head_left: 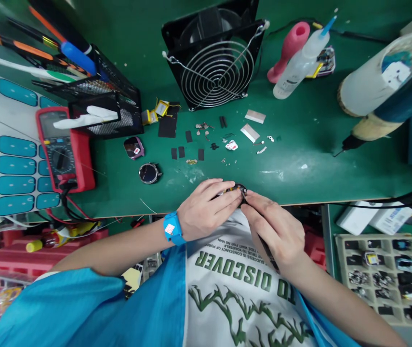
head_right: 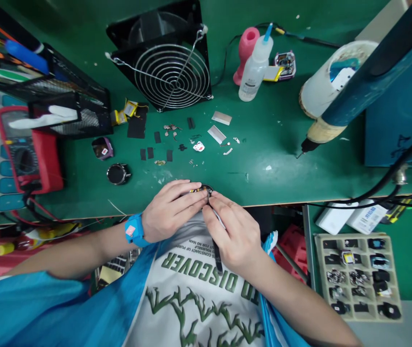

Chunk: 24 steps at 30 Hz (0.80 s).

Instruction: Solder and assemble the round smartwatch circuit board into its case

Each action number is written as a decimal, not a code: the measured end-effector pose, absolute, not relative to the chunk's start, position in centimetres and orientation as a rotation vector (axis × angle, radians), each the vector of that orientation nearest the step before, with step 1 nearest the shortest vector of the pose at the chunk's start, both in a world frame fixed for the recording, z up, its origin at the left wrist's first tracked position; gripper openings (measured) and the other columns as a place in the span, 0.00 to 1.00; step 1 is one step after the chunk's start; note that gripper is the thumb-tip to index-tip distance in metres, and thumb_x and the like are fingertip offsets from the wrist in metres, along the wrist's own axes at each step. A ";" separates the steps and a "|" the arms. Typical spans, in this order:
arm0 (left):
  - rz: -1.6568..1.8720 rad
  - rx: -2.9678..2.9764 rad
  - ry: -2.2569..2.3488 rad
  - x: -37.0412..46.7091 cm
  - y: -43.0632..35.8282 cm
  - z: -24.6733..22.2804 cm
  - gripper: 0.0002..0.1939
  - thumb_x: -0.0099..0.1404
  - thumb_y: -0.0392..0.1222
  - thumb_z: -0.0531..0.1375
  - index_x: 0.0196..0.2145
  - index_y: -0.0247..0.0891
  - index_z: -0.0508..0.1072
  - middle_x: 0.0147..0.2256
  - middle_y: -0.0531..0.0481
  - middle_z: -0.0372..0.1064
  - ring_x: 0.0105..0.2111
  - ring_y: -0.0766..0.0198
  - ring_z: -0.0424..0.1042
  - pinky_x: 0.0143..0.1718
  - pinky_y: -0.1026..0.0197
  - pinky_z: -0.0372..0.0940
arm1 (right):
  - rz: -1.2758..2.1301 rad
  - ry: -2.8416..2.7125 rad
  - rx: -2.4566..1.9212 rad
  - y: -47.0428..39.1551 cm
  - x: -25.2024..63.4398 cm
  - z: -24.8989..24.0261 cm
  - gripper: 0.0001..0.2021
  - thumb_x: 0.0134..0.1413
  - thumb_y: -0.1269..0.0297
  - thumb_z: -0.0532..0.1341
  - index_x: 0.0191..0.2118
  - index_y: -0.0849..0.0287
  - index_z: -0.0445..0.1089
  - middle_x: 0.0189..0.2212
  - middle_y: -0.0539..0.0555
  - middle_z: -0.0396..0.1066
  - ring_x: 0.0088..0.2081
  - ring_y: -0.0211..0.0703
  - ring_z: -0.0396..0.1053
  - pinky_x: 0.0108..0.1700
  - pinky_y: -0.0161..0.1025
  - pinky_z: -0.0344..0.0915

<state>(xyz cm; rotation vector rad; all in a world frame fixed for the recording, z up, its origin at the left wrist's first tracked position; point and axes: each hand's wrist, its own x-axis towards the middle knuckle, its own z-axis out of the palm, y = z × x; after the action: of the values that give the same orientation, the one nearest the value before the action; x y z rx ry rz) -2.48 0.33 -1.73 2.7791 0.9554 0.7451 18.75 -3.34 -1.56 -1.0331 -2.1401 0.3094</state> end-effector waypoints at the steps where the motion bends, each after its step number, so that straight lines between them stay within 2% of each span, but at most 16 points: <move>1: 0.749 2.777 0.951 -2.5 0.3 -1.7 0.14 0.78 0.33 0.51 0.48 0.32 0.77 0.50 0.45 0.80 0.53 0.54 0.76 0.56 0.49 0.72 | 0.306 -2.143 -1.037 -3.4 18.8 -1.6 0.12 0.65 0.80 0.58 0.50 0.71 0.75 0.48 0.70 0.79 0.56 0.57 0.77 0.56 0.49 0.78; 15: 0.771 2.718 0.963 -2.4 0.2 -2.1 0.11 0.77 0.33 0.54 0.50 0.30 0.75 0.46 0.40 0.80 0.54 0.54 0.77 0.57 0.48 0.73 | 0.287 -2.154 -1.052 -3.3 18.6 -1.3 0.10 0.63 0.82 0.60 0.48 0.73 0.75 0.46 0.71 0.79 0.53 0.56 0.79 0.55 0.47 0.78; 24: 0.800 2.763 0.981 -2.4 0.3 -1.9 0.12 0.78 0.34 0.53 0.48 0.32 0.76 0.45 0.45 0.81 0.52 0.55 0.77 0.56 0.50 0.74 | 0.150 -2.218 -1.148 -3.3 18.1 -0.8 0.13 0.64 0.80 0.59 0.51 0.63 0.74 0.45 0.65 0.80 0.52 0.53 0.80 0.53 0.45 0.79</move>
<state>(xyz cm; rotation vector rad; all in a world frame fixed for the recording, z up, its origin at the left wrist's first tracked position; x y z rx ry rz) -2.37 0.26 -1.94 2.7634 0.9812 0.8004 18.07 -3.28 -0.82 -1.1476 -2.2184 0.1498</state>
